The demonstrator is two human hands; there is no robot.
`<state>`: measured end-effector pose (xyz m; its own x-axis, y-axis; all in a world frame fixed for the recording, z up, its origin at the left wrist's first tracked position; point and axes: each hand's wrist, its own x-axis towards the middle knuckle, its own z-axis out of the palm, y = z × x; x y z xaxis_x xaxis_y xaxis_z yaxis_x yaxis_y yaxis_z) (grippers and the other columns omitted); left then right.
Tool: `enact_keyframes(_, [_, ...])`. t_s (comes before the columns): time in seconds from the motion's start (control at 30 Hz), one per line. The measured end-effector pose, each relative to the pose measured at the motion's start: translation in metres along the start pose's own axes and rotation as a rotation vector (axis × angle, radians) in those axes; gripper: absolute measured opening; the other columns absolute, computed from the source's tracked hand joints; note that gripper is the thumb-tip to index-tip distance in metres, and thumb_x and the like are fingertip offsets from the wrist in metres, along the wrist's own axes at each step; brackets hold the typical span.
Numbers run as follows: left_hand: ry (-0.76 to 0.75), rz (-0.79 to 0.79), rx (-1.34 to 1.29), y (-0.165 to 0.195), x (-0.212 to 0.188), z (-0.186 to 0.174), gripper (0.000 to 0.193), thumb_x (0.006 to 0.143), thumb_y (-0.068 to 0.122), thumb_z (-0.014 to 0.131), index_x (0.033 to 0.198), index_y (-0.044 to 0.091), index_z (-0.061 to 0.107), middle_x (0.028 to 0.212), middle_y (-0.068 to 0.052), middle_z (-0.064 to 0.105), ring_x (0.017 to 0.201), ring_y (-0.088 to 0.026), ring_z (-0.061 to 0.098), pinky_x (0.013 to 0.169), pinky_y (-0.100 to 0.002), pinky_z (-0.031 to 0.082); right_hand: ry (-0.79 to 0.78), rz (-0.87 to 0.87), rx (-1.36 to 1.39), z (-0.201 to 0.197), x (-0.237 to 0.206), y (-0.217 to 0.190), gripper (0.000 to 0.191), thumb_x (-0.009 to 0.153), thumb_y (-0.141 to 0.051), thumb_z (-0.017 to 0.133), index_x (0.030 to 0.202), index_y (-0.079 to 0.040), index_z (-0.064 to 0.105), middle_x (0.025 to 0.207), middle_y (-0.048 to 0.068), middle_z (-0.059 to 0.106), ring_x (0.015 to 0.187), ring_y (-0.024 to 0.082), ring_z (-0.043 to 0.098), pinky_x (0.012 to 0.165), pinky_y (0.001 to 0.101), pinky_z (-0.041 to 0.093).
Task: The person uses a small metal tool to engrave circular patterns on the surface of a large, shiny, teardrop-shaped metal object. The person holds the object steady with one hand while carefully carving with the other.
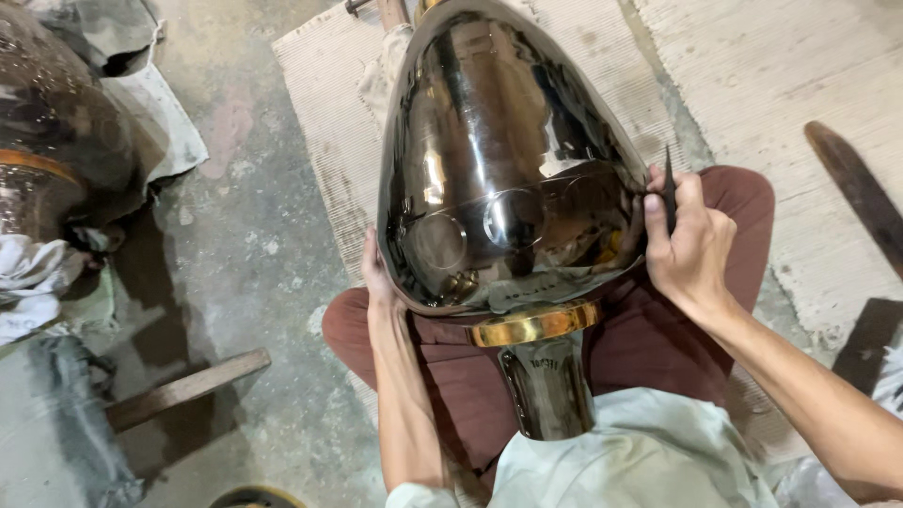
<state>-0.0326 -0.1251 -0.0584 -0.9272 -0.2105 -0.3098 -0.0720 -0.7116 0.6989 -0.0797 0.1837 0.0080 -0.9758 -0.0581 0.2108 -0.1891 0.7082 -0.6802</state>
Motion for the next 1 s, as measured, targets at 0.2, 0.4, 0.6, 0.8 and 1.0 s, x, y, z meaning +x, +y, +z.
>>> enact_keyframes(0.2, [0.057, 0.113, 0.134, -0.007, -0.018, -0.006, 0.066, 0.1, 0.047, 0.053, 0.148, 0.002, 0.049, 0.143, -0.013, 0.059, 0.13, -0.025, 0.058, 0.111, -0.038, 0.046, -0.02, 0.131, 0.147, 0.006, 0.018, -0.001, 0.029, 0.114, -0.029, 0.046, 0.121, -0.003, 0.059, 0.073, 0.007, 0.061, 0.059, 0.016, 0.057, 0.056, 0.0362, 0.044])
enact_keyframes(0.4, [0.076, 0.227, 0.336, -0.007, -0.021, 0.005, 0.066, 0.102, 0.043, 0.052, 0.151, -0.001, 0.047, 0.145, -0.015, 0.056, 0.132, -0.026, 0.054, 0.112, -0.037, 0.044, -0.012, 0.068, 0.169, 0.008, 0.022, 0.005, 0.028, 0.118, -0.029, 0.048, 0.122, -0.004, 0.06, 0.094, 0.011, 0.064, 0.084, 0.019, 0.06, 0.075, 0.0364, 0.047])
enact_keyframes(0.6, [0.104, 0.295, 0.463, -0.012, -0.026, 0.004, 0.068, 0.104, 0.045, 0.046, 0.153, -0.003, 0.042, 0.147, -0.017, 0.055, 0.135, -0.026, 0.053, 0.115, -0.037, 0.042, -0.142, 0.204, 0.206, -0.002, 0.019, 0.015, 0.031, 0.11, -0.028, 0.053, 0.126, -0.003, 0.062, 0.092, 0.01, 0.069, 0.084, 0.017, 0.066, 0.076, 0.0326, 0.05])
enact_keyframes(0.8, [0.17, 0.409, 0.515, -0.029, -0.034, -0.004, 0.074, 0.106, 0.048, 0.045, 0.156, -0.005, 0.034, 0.157, -0.019, 0.046, 0.145, -0.027, 0.045, 0.122, -0.038, 0.032, -0.192, 0.151, 0.335, -0.01, -0.005, 0.035, 0.028, 0.11, -0.019, 0.056, 0.129, 0.0, 0.064, 0.107, 0.01, 0.072, 0.099, 0.017, 0.067, 0.088, 0.0302, 0.053])
enact_keyframes(1.0, [0.11, 0.397, 0.379, -0.025, -0.032, -0.006, 0.071, 0.107, 0.046, 0.044, 0.156, -0.005, 0.036, 0.157, -0.018, 0.047, 0.145, -0.027, 0.045, 0.123, -0.039, 0.032, -0.226, 0.196, 0.669, -0.016, -0.011, 0.045, 0.025, 0.11, -0.011, 0.052, 0.128, 0.006, 0.06, 0.121, 0.015, 0.069, 0.109, 0.021, 0.069, 0.097, 0.0345, 0.057])
